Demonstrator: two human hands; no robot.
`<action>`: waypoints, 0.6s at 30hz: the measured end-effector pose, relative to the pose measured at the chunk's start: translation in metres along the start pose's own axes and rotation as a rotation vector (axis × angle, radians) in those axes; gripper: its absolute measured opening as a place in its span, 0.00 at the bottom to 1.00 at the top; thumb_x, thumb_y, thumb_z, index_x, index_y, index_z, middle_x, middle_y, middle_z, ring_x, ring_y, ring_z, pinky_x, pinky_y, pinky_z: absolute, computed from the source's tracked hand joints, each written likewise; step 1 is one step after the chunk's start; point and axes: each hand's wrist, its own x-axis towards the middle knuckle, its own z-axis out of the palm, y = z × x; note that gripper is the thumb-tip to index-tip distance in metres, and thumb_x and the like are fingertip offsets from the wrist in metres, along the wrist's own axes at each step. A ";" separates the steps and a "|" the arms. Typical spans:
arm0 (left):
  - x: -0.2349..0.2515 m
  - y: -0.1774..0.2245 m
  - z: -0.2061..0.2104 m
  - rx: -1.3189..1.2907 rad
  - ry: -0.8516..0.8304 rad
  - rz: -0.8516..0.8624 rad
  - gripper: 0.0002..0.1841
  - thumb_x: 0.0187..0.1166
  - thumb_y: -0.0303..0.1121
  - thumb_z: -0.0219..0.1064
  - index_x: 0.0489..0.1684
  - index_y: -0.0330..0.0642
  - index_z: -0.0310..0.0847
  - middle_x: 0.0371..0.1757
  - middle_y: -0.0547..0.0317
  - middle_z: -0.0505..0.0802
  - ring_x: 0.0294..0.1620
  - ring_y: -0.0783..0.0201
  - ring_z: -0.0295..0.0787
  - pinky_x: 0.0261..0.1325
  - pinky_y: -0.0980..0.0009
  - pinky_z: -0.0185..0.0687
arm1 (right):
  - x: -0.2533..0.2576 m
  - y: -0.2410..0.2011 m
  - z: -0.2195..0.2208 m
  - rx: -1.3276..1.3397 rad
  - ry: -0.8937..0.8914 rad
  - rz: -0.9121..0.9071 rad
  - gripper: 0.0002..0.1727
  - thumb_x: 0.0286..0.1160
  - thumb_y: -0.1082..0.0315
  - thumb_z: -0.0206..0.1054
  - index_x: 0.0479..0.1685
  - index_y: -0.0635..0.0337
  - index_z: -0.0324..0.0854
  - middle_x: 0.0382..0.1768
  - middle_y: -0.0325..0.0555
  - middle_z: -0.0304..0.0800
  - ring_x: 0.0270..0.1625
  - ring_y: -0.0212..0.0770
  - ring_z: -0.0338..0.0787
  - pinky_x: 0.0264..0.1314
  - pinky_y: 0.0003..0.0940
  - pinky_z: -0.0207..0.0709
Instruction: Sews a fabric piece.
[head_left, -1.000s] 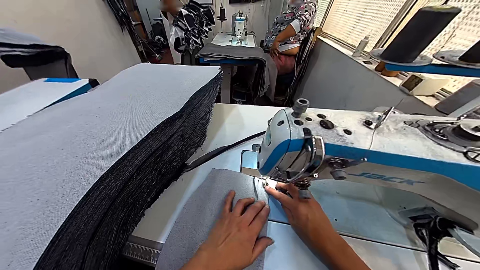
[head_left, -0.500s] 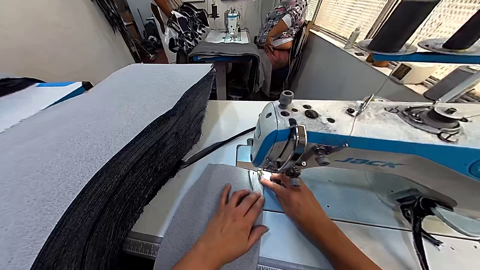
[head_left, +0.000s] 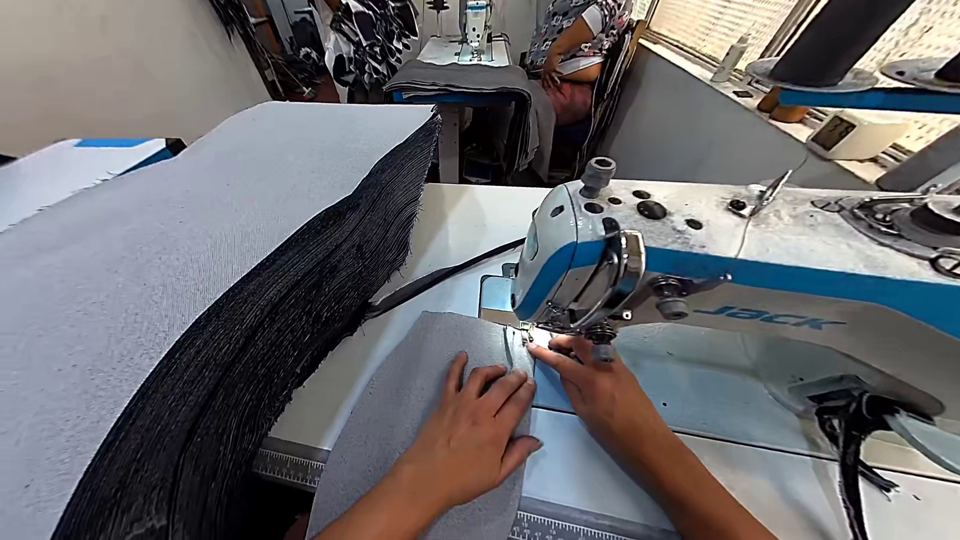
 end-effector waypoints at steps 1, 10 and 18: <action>0.000 0.000 -0.001 -0.009 -0.007 -0.002 0.30 0.89 0.57 0.49 0.80 0.49 0.77 0.77 0.62 0.85 0.79 0.51 0.79 0.80 0.34 0.62 | -0.002 0.002 -0.003 0.023 0.002 0.013 0.23 0.72 0.68 0.54 0.56 0.44 0.95 0.52 0.48 0.94 0.54 0.53 0.92 0.52 0.49 0.84; 0.001 -0.001 -0.002 0.007 -0.031 -0.001 0.30 0.89 0.57 0.48 0.80 0.49 0.76 0.77 0.62 0.85 0.79 0.51 0.78 0.80 0.34 0.60 | -0.074 0.001 -0.053 0.054 0.098 0.217 0.20 0.77 0.69 0.54 0.48 0.54 0.96 0.57 0.53 0.94 0.60 0.47 0.92 0.63 0.34 0.82; 0.005 0.004 -0.001 0.031 -0.017 -0.035 0.29 0.86 0.54 0.52 0.79 0.48 0.78 0.74 0.61 0.87 0.75 0.50 0.81 0.78 0.33 0.62 | -0.075 -0.003 -0.048 -0.064 0.100 0.173 0.21 0.78 0.69 0.53 0.49 0.52 0.95 0.55 0.51 0.95 0.55 0.50 0.91 0.59 0.40 0.79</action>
